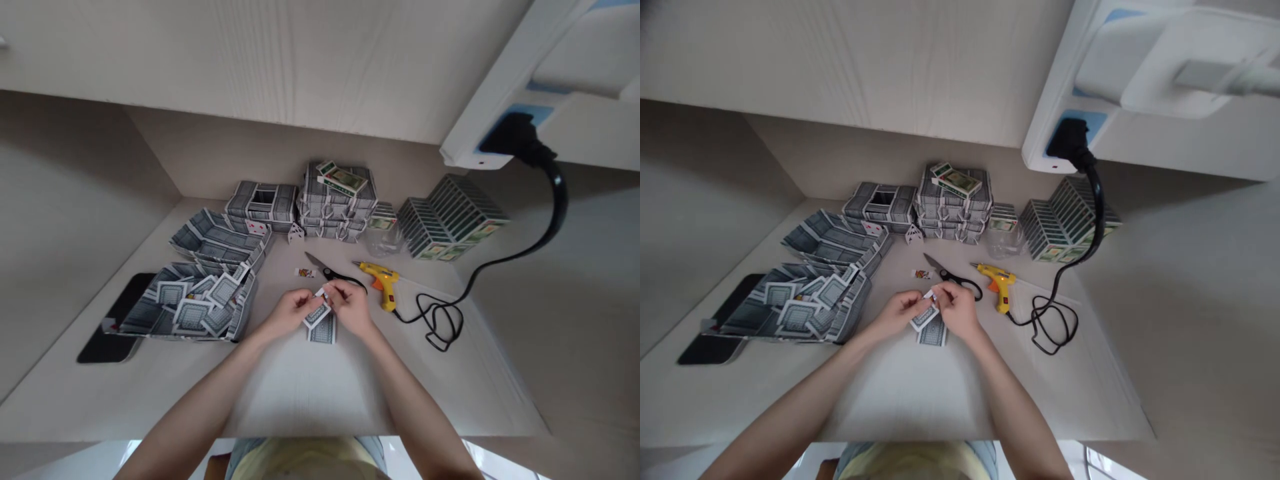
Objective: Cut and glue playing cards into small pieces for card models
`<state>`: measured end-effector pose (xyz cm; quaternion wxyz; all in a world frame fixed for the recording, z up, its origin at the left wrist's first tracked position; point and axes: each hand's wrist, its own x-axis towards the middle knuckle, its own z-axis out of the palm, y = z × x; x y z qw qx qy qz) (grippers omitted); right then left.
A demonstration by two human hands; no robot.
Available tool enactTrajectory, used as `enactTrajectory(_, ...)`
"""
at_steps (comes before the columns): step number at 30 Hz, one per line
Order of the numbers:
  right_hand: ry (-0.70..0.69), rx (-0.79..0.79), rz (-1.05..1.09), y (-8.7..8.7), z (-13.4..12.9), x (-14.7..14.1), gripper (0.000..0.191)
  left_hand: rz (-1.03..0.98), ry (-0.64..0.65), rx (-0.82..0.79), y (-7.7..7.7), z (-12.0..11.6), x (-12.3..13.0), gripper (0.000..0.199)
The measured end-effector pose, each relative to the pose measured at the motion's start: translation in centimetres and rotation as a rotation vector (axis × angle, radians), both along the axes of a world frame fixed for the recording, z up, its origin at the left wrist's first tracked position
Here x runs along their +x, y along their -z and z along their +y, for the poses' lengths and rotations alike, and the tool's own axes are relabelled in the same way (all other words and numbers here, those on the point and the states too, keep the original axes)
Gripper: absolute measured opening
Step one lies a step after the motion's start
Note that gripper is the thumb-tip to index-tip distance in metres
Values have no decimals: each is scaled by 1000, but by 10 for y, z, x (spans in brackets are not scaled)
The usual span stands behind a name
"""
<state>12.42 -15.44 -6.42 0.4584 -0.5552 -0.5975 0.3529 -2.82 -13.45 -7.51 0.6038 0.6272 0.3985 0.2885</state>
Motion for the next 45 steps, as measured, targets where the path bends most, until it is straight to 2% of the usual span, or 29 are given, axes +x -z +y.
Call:
enactTrajectory(6,-30,-128,260,-2,1,-1,23,-12,19,40,-1,-6,0,39)
enactTrajectory(13,-51,-195,425,-12,-3,-6,28,7,-34,115,-5,-9,-1,44)
enactTrajectory(20,5,-198,411,-9,-1,-1,29,-19,-24,79,-7,-12,-1,45)
enactTrajectory(24,-21,-174,387,-11,1,-2,29,27,-109,121,-7,-12,-3,48)
enactTrajectory(27,-38,-157,398,-19,6,-3,28,3,-155,165,-6,-13,-6,49)
enactTrajectory(29,-14,-138,437,-28,11,-4,28,-34,-100,202,-6,-12,-7,46)
enactTrajectory(31,31,-98,503,-39,17,-8,26,6,15,284,-6,-12,-8,42)
enactTrajectory(33,43,-61,560,-51,20,-18,24,145,130,426,-6,-13,-8,34)
enactTrajectory(35,-21,-62,570,-63,21,-36,23,296,204,576,-3,-14,-6,24)
enactTrajectory(37,-180,-98,526,-71,20,-59,25,377,215,677,3,-16,-5,20)
enactTrajectory(39,-395,-140,397,-75,21,-79,31,405,96,743,10,-17,-6,17)
enactTrajectory(41,-493,-85,175,-73,29,-90,36,419,-20,748,13,-16,-6,23)
enactTrajectory(42,-470,-30,48,-70,37,-92,36,407,-26,736,13,-15,-6,23)
enactTrajectory(43,-391,29,-75,-66,48,-91,36,390,23,718,12,-14,-6,21)
enactTrajectory(45,-166,58,-294,-57,75,-84,35,376,107,688,7,-12,-6,26)
